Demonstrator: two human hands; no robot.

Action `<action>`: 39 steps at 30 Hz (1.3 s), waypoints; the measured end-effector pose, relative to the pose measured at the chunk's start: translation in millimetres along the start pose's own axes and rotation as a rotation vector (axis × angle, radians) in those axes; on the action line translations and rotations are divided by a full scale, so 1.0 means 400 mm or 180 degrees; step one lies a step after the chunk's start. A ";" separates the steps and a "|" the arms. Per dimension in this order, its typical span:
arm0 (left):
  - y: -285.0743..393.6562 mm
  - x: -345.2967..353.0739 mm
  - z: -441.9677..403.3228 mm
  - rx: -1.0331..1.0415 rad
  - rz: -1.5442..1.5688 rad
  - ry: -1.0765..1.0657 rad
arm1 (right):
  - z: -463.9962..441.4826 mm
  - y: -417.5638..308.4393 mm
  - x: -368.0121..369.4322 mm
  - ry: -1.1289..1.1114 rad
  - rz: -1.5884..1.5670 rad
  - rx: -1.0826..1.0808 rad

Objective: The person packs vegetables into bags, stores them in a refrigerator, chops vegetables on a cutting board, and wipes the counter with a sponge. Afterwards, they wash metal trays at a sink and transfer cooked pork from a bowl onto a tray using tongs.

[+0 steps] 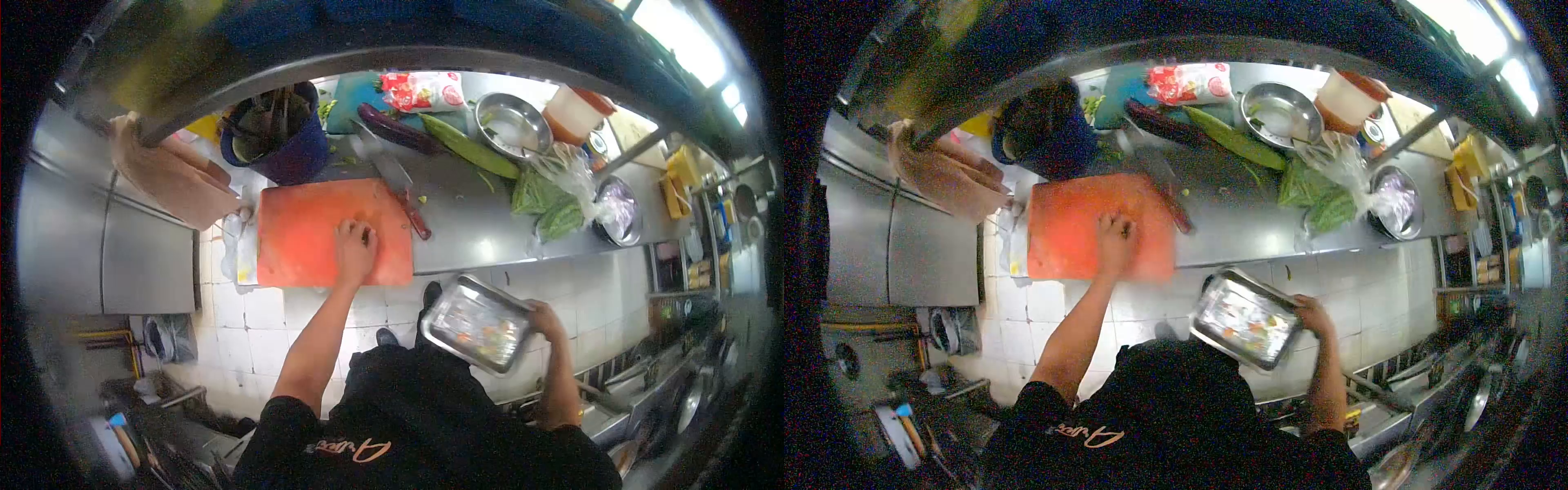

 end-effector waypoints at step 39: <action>0.491 0.439 -0.149 0.1598 -0.0494 -0.1435 | -0.080 0.081 0.023 -0.0124 -0.1588 0.0344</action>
Point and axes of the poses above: each hand's wrist, its own z-axis away from the middle knuckle, its own x-axis out of the palm, y = z × x, the point moved 3 cm from there along -z, towards the middle knuckle, and after that the axes turned 6 degrees about y, right-handed, at the moved point
